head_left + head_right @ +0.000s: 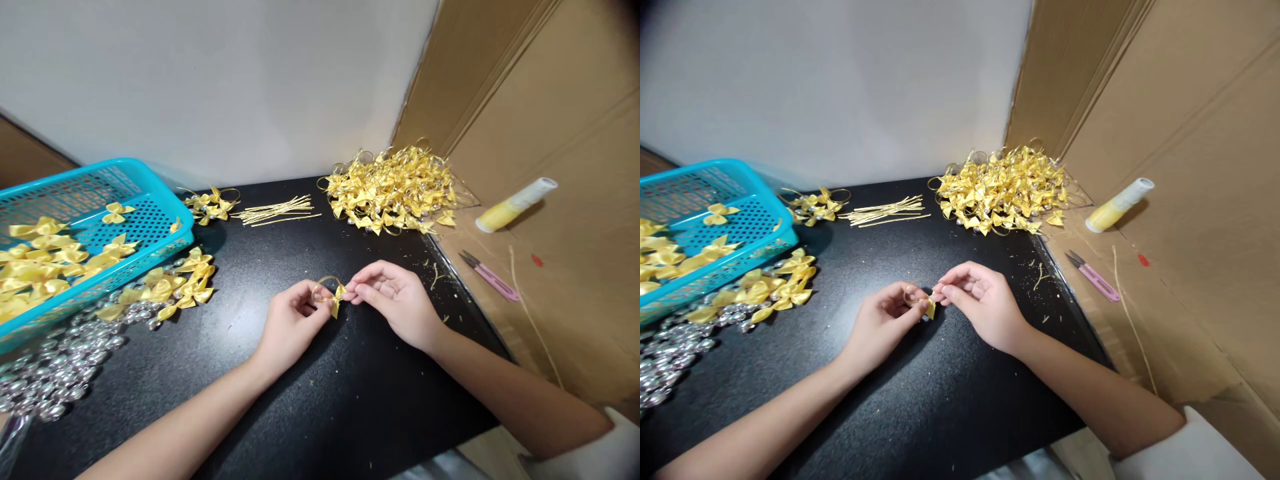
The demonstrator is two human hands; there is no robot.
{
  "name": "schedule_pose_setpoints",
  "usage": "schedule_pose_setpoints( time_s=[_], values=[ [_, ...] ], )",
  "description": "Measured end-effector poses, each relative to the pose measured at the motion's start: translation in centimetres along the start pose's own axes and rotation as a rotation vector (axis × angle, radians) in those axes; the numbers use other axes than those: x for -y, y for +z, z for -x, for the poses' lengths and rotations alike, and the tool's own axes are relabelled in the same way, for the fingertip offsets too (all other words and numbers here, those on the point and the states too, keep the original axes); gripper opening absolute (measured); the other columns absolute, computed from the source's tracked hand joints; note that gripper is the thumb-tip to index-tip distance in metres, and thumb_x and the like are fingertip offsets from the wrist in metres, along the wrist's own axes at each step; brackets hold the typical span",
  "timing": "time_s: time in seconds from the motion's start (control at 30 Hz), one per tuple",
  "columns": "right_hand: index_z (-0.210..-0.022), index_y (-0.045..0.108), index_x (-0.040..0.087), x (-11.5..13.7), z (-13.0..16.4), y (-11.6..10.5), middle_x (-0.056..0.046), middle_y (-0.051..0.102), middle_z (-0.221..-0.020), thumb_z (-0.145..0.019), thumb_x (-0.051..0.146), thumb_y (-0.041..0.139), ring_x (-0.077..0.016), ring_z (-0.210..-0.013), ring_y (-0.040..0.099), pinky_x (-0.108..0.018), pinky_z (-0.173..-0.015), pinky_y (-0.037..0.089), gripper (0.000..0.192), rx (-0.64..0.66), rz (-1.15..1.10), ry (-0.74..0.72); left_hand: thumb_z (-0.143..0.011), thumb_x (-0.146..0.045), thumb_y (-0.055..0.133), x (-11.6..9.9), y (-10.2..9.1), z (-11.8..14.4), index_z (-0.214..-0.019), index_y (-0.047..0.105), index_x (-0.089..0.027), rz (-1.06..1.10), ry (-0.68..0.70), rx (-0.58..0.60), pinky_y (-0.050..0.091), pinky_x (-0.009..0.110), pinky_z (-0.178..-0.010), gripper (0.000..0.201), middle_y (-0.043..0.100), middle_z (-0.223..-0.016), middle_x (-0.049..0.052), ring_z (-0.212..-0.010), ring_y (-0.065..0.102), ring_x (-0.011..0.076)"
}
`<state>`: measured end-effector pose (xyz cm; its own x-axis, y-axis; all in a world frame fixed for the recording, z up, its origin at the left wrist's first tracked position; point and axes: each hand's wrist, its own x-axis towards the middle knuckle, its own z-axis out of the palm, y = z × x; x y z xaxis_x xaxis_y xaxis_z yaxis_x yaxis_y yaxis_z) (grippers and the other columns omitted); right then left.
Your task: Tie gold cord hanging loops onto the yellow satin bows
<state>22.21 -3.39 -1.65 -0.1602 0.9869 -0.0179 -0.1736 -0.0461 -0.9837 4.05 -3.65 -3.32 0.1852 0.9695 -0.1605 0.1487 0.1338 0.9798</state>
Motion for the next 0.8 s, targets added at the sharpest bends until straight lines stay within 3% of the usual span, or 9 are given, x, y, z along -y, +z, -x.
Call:
schedule_pose_setpoints(
  time_s=[0.47,0.67,0.8],
  values=[
    [-0.08,0.063,0.023,0.99,-0.29,-0.98,0.0,0.074,-0.077,-0.077,0.035,0.076,-0.016,-0.07,0.074,-0.03,-0.067,0.063,0.018,-0.17,0.003,-0.179,-0.073,-0.022,0.066,-0.37,0.18,-0.09,-0.074,0.061,-0.015,0.023,-0.017,0.012,0.041,0.02,-0.056,0.008,0.054,-0.065,-0.003,-0.058,0.049,0.0089],
    [-0.08,0.063,0.023,0.72,-0.32,-0.77,0.001,0.074,-0.077,-0.078,0.035,0.076,-0.0139,-0.07,0.073,-0.027,-0.068,0.062,0.017,-0.1,-0.06,-0.148,-0.075,-0.022,0.065,-0.34,-0.08,-0.2,-0.078,0.063,-0.016,0.039,0.004,0.068,0.044,0.021,-0.058,0.008,0.057,-0.068,-0.001,-0.061,0.051,0.0103],
    [-0.079,0.062,0.02,0.58,-0.22,-0.53,0.0,0.074,-0.076,-0.076,0.031,0.077,-0.0122,-0.067,0.072,-0.024,-0.066,0.061,0.019,-0.01,-0.148,-0.082,-0.076,-0.027,0.066,-0.47,-0.42,-0.53,-0.08,0.063,-0.015,0.109,-0.062,0.132,0.05,0.023,-0.06,0.013,0.059,-0.073,0.0,-0.065,0.056,0.0116]
  ],
)
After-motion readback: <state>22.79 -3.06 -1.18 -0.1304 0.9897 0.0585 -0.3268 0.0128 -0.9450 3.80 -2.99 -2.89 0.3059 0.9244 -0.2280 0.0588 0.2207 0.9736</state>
